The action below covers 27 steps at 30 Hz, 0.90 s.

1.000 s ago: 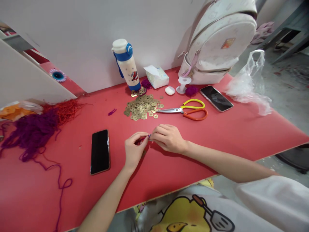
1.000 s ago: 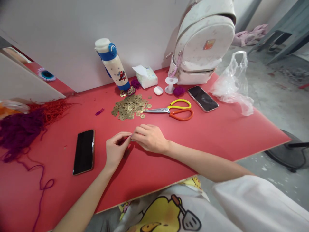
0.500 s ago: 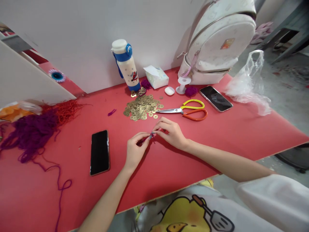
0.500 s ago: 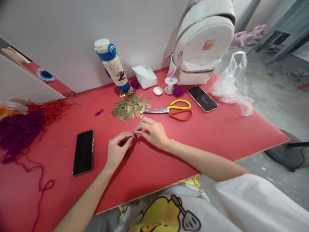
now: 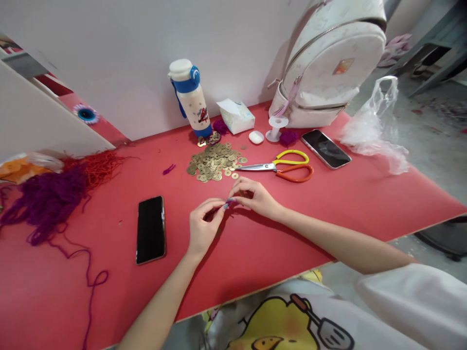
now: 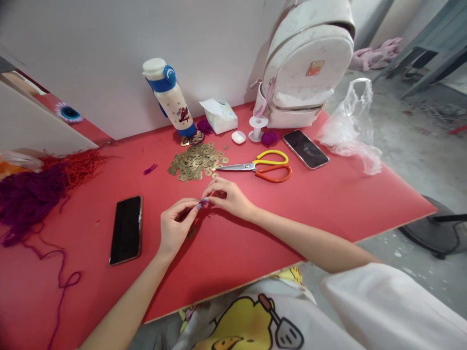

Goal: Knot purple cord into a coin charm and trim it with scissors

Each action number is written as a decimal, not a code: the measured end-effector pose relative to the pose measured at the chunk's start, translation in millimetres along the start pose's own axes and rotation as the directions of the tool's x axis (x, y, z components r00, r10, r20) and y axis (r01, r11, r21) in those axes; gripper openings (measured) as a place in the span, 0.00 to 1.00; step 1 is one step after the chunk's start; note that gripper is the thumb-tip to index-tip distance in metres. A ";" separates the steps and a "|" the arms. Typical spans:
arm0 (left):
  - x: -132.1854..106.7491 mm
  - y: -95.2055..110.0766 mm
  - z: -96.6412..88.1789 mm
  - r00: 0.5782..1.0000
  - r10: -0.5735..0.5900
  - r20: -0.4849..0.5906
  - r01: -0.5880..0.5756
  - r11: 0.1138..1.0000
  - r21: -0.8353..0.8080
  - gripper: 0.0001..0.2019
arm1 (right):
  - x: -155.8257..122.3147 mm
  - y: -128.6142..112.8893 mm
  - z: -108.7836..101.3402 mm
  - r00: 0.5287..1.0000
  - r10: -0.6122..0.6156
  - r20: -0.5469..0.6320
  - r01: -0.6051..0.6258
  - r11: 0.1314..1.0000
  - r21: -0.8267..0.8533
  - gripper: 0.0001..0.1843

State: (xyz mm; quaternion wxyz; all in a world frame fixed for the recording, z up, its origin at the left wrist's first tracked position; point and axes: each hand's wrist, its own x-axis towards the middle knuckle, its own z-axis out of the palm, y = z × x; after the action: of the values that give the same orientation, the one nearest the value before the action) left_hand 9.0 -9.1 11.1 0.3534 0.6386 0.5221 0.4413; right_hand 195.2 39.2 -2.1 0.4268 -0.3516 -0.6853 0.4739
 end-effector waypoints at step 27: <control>0.3 -4.9 0.1 0.985 -0.166 -0.040 0.161 0.981 -0.104 0.05 | -1.3 -2.3 4.7 0.984 0.177 -0.012 -0.172 0.969 0.180 0.13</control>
State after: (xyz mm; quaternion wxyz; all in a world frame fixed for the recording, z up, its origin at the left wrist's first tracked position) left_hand 7.3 -7.8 6.7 0.4074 0.5642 0.5582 0.4518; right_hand 191.3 35.7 -1.2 0.4227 -0.3777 -0.6005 0.5639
